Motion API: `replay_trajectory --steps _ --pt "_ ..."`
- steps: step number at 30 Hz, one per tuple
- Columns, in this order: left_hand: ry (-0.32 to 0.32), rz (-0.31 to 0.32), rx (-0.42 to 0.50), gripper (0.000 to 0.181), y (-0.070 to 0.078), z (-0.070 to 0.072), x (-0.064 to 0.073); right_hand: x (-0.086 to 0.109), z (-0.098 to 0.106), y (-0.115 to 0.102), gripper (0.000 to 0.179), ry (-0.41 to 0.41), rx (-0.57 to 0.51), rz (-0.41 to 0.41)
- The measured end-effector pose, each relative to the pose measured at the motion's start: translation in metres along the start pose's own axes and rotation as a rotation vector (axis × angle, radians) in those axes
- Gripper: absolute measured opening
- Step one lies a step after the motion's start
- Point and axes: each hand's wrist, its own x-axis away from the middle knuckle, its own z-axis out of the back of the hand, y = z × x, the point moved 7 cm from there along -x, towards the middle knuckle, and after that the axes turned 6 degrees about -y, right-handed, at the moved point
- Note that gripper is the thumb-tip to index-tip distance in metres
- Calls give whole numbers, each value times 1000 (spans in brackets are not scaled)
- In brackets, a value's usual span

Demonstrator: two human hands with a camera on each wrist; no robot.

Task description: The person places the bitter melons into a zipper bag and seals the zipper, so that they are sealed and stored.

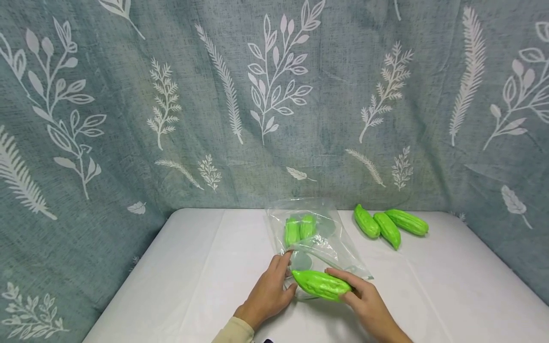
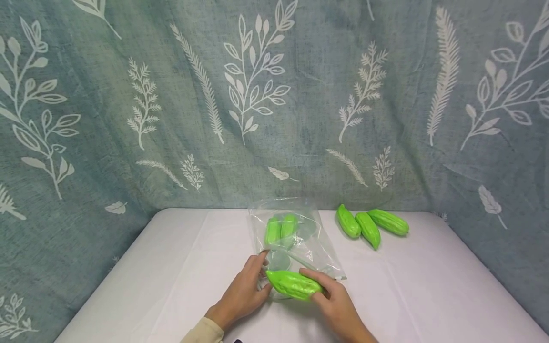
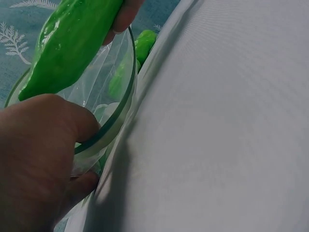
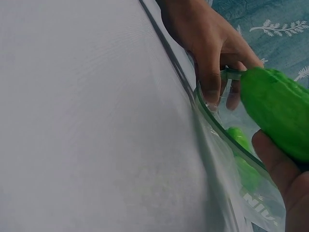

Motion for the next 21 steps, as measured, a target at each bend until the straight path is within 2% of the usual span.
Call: replay_trajectory --steps 5,12,16,21 --pt "-11 9 13 83 0 -1 0 1 -2 0 45 -22 -2 15" --pt "-6 6 10 82 2 0 0 1 -3 1 46 8 4 -11" --pt "0 -3 6 80 2 0 0 2 -4 0 46 41 45 -15" --pt "7 -20 4 80 2 0 0 5 -4 4 45 115 101 -108"
